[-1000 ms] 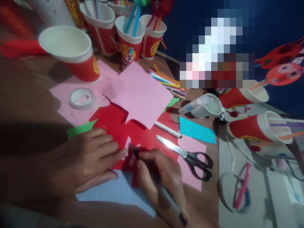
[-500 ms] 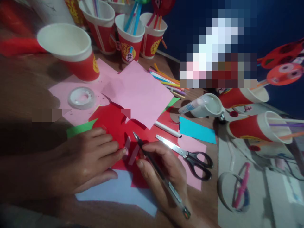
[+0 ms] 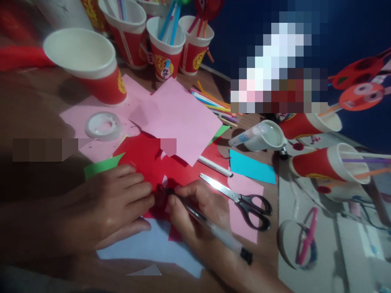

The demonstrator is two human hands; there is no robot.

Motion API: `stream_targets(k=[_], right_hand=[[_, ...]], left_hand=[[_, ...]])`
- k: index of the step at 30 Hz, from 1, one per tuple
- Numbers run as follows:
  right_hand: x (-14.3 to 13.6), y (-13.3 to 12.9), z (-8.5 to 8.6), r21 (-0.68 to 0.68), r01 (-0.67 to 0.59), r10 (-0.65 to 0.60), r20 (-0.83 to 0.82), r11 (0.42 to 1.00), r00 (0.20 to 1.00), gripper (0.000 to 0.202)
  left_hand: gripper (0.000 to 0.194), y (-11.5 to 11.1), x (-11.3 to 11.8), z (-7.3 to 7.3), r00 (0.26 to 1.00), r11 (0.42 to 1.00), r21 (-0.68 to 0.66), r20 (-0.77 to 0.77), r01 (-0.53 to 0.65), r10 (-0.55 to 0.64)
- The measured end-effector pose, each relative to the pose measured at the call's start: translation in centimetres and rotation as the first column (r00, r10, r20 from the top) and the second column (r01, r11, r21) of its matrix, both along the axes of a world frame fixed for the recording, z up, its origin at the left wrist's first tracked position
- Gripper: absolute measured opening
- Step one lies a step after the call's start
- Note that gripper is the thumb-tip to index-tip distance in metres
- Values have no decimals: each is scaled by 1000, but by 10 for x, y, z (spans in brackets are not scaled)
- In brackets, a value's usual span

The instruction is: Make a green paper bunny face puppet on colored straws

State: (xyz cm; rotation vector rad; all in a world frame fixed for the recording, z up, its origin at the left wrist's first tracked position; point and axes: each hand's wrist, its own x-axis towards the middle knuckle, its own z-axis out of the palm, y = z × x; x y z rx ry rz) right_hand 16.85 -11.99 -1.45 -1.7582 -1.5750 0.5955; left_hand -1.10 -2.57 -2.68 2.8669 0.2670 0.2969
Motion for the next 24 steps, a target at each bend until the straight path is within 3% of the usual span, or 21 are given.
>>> stream_targets(k=[7,14,19,24], right_hand=[[0,3,-2,-16,-42,42,-7,999,999,11],[-1,6,-3,64,-59,50,128,996,991,7],[-2,6,-3,15,-79,76,143,997,987,9],[-2,5,-2,57,-76,68,128,995,989,9]], left_hand=[[23,-2,1,-1,999,999,-33,10,-37,37],[24,-2,1,-1,999,999,-31,-13,-34,34],[24,-2,1,-1,1000,999,-22,2,-23,23],[25,-2,1,-2,999,999,-12,-3,-32,32]])
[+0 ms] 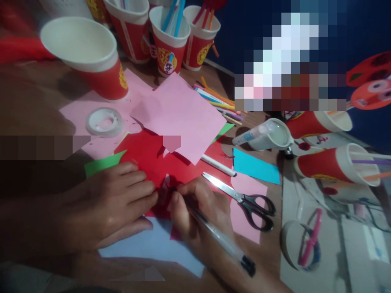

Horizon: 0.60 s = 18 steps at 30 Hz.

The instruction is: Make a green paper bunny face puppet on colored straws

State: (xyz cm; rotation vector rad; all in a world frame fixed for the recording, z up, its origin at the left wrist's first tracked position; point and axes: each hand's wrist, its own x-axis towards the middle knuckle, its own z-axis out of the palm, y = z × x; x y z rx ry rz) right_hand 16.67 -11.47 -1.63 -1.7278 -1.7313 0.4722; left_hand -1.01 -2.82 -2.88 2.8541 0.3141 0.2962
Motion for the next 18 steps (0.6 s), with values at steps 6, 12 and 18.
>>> stream_targets(k=[6,12,18], right_hand=[[2,-3,2,-113,95,-103,-70,989,992,13],[2,-2,0,-107,96,-104,-74,990,992,12],[2,-2,-1,-80,64,-69,-64,995,996,12]], left_hand=[[27,1,1,2,1000,1000,16,-21,0,1],[26,1,1,5,999,1000,16,-39,5,-4],[25,1,1,3,1000,1000,5,-13,7,-7]])
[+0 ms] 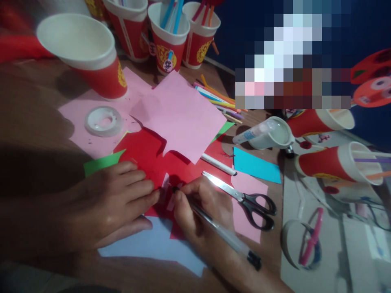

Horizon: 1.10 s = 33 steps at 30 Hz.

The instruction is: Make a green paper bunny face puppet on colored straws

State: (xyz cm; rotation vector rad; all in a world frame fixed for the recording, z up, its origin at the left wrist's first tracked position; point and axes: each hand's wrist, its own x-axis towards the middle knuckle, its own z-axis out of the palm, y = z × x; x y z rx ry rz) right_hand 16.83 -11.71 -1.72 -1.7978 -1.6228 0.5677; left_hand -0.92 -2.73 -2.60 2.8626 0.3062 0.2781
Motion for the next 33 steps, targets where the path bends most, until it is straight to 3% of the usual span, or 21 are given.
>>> stream_targets(k=[3,8,11,17,33], right_hand=[[0,0,1,-39,11,-14,-67,999,998,13],[4,-3,-1,-91,122,-138,-198,988,970,14],[5,-4,-2,-93,151,-167,-196,984,966,14],[0,-6,-2,-32,63,-67,-111,997,992,12],[-1,-5,-4,14,-43,44,-80,999,996,10]], left_hand=[[25,0,0,0,1000,1000,-3,-11,4,-4],[25,0,-1,2,1000,1000,-16,-12,4,-4],[26,1,0,2,1000,1000,-7,-21,5,-5],[23,1,1,1,1000,1000,-10,-14,3,-3],[23,1,0,1,1000,1000,-2,-10,8,-8]])
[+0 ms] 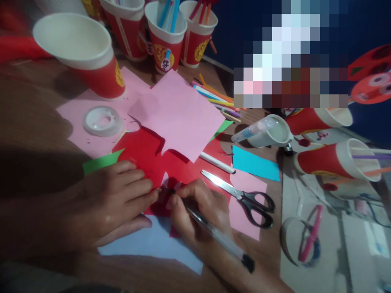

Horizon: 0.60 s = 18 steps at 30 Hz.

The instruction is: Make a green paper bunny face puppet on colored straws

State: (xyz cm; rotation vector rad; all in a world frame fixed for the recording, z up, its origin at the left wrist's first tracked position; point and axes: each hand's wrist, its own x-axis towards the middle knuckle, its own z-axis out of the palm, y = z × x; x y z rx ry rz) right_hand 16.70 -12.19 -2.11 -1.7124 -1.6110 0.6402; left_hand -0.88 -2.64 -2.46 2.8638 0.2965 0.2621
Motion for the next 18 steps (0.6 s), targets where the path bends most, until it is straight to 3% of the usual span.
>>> stream_targets(k=[9,18], right_hand=[[3,-4,0,-65,127,-131,-50,990,990,11],[4,-1,1,-9,56,-55,55,998,997,12]], left_hand=[[24,0,0,1,1000,1000,1,-20,-1,1],[23,0,0,2,1000,1000,-3,-22,3,-3]])
